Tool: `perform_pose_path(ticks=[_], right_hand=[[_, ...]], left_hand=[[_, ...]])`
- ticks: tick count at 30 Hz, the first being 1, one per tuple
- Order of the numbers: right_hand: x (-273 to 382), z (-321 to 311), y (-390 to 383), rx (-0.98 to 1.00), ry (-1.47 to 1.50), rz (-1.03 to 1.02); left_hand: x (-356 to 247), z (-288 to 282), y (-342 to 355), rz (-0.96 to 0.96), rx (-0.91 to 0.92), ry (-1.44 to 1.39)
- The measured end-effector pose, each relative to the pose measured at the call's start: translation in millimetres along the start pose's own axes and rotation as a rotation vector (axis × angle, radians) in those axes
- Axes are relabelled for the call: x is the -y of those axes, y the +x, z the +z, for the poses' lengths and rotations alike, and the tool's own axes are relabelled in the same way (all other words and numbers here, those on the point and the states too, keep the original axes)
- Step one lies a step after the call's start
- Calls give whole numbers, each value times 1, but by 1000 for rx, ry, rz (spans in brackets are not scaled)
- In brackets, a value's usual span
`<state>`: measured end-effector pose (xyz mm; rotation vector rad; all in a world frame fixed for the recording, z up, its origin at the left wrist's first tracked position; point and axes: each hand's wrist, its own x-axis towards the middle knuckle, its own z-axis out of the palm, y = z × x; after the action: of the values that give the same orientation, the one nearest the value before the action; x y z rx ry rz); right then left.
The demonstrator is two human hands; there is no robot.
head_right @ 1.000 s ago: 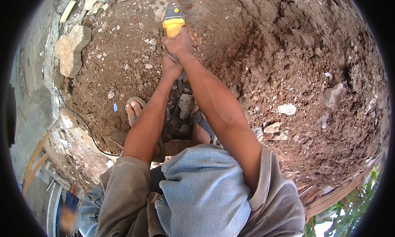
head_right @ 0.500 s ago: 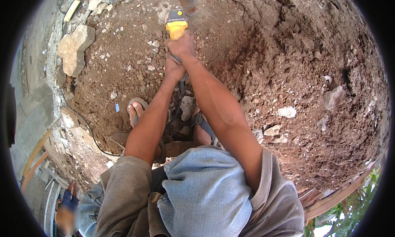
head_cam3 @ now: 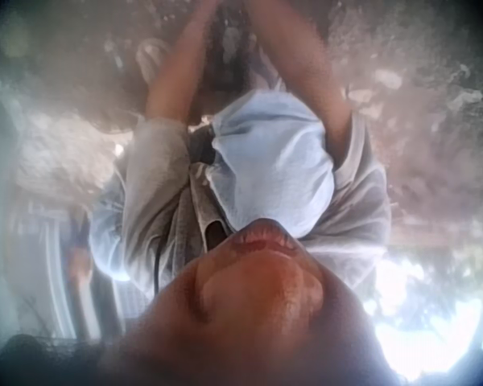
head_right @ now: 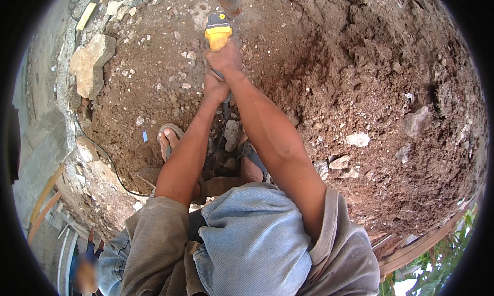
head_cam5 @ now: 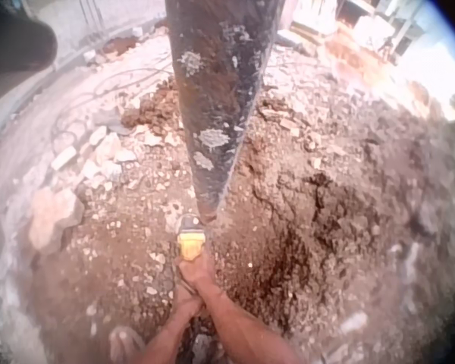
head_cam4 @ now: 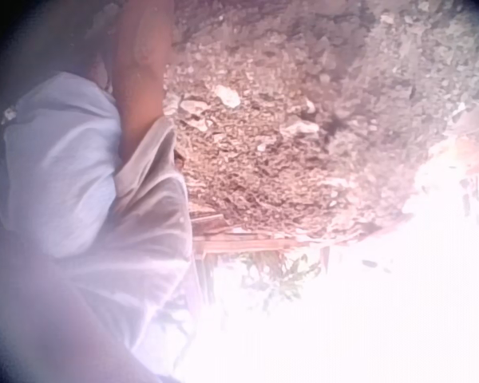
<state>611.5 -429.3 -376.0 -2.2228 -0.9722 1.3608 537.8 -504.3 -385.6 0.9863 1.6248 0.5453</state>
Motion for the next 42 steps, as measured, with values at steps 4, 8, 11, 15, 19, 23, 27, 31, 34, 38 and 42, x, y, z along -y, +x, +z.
perform_pose_path(ticks=[4,8,11,15,19,23,27,31,34,38,42], right_hand=[[0,-4,-1,34,-34,9],[8,-7,-6,50,-62,19],[9,-9,-8,55,-67,5],[10,-14,-11,8,-71,20],[12,-13,-14,8,-51,12],[14,-15,-15,38,-65,28],[8,-14,-9,59,-58,33],[1,-9,-4,27,-51,-3],[4,-9,-8,33,-43,7],[9,-10,-13,38,-63,36],[6,-13,-9,15,-69,13]], left_hand=[[0,2,-2,-38,-9,21],[8,1,1,-41,40,1],[14,2,5,15,35,-68],[1,5,-3,40,31,-76],[4,1,-1,-80,66,7],[-1,1,-2,-78,88,9],[-7,2,-5,-156,49,91],[-3,4,-3,-112,64,11],[6,2,-1,-112,70,7],[10,2,0,-126,72,1],[2,3,-2,-124,135,-19]])
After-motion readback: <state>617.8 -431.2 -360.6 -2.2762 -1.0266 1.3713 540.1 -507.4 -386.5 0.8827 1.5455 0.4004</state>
